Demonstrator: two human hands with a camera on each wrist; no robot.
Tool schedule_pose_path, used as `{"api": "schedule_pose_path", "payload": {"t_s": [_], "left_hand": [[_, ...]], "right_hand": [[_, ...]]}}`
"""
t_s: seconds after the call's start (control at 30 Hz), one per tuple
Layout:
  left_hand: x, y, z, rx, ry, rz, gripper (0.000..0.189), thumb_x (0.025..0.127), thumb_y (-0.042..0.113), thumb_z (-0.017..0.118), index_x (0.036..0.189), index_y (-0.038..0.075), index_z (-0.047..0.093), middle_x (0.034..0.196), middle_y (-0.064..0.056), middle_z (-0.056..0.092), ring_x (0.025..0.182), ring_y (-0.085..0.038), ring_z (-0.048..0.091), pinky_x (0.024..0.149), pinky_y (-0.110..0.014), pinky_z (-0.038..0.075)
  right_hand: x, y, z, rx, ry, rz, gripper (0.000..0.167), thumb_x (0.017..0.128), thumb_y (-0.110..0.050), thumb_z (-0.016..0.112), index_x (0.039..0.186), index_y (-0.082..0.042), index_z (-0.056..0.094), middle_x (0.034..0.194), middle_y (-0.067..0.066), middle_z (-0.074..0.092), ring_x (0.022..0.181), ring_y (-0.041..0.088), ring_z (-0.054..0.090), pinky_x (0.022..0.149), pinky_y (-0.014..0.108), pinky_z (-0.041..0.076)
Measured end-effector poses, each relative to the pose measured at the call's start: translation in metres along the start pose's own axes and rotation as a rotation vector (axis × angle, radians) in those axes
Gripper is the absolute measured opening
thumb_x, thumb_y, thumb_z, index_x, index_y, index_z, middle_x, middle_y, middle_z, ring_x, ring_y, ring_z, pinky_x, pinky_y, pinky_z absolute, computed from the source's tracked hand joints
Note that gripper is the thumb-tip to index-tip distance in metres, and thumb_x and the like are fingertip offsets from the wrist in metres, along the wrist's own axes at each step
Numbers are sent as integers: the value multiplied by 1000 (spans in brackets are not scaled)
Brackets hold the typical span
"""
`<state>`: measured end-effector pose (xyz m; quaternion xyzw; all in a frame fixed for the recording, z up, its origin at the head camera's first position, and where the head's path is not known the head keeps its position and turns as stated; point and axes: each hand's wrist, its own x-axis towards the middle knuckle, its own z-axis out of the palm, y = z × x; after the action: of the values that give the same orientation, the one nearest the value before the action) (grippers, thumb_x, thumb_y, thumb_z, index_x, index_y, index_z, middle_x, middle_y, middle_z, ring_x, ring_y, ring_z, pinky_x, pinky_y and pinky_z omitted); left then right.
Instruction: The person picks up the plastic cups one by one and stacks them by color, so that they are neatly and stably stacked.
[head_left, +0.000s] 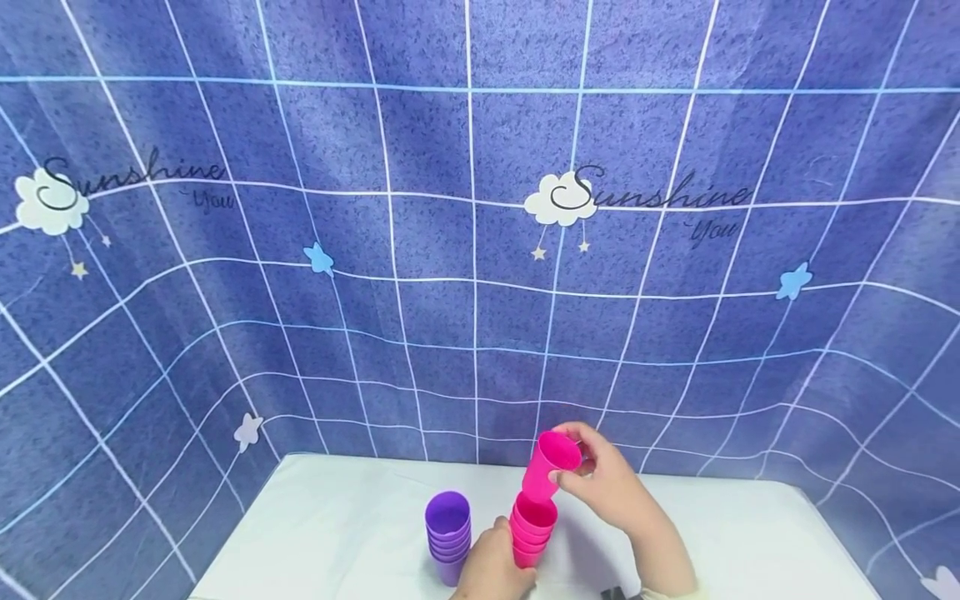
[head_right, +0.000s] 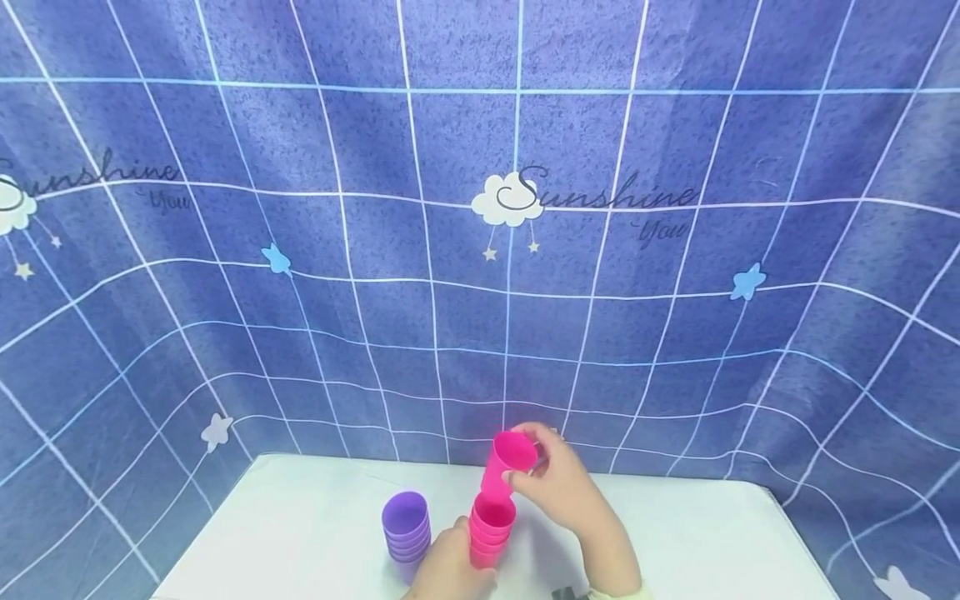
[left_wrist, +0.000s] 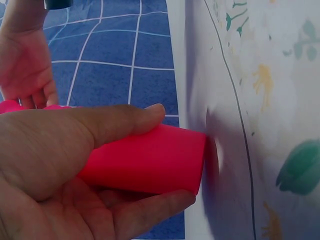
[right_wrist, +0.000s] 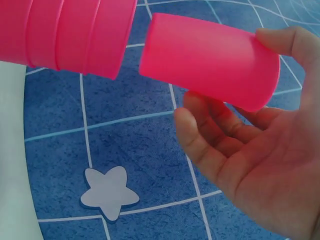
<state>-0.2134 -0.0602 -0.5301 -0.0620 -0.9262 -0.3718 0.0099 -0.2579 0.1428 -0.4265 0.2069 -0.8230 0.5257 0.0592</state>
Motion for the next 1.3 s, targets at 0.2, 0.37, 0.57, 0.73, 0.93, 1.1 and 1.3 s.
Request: {"api": "schedule_pose_path", "payload": {"t_s": [0.2, 0.37, 0.57, 0.73, 0.93, 1.1, 1.3], "left_hand": [[-1, 0, 1, 2, -17, -34, 60, 65, 14, 92, 111, -7, 60, 88, -14, 68, 85, -34, 72, 80, -56, 62], [-2, 0, 2, 15, 1, -24, 60, 64, 13, 91, 111, -7, 60, 87, -14, 68, 84, -34, 71, 79, -54, 62], [-2, 0, 0, -3, -15, -11, 56, 64, 12, 89, 109, -5, 59, 85, -12, 67, 81, -31, 70, 76, -52, 62], [-1, 0, -1, -7, -3, -3, 55, 63, 12, 88, 108, -3, 60, 84, -9, 66, 79, -27, 69, 74, -50, 61], [-1, 0, -1, -9, -1, 7, 54, 65, 12, 89, 108, -2, 60, 84, -8, 66, 79, -27, 69, 74, -49, 61], [-1, -1, 1, -2, 7, 12, 55, 65, 13, 90, 108, -2, 60, 84, -8, 66, 79, -27, 69, 74, -49, 61], [1, -3, 0, -9, 24, 46, 53, 63, 13, 90, 105, 1, 60, 82, -4, 65, 75, -21, 67, 69, -44, 59]], "right_hand": [[-7, 2, 0, 15, -22, 30, 45, 84, -10, 77, 126, -11, 62, 109, 10, 70, 84, 12, 69, 77, 26, 60], [-11, 8, 4, 46, -39, 3, 45, 84, -10, 78, 125, -11, 61, 110, 11, 69, 86, 10, 69, 78, 27, 60], [-16, 12, 10, 39, -42, -2, 44, 83, -13, 80, 123, -12, 62, 109, 9, 69, 85, 9, 66, 75, 27, 59], [-16, 11, 12, 36, -62, -20, 44, 83, -17, 83, 121, -12, 62, 109, 10, 70, 84, 8, 66, 72, 27, 59], [-16, 14, 15, 25, -83, -28, 43, 82, -19, 85, 119, -12, 63, 105, 7, 71, 84, 7, 65, 71, 27, 58], [-16, 16, 15, 16, -114, -18, 42, 82, -23, 86, 117, -16, 65, 104, 2, 73, 88, 7, 66, 73, 27, 58], [-15, 20, 15, -30, -130, -47, 45, 82, -32, 89, 120, -21, 69, 113, -2, 72, 107, 10, 62, 83, 33, 59]]}}
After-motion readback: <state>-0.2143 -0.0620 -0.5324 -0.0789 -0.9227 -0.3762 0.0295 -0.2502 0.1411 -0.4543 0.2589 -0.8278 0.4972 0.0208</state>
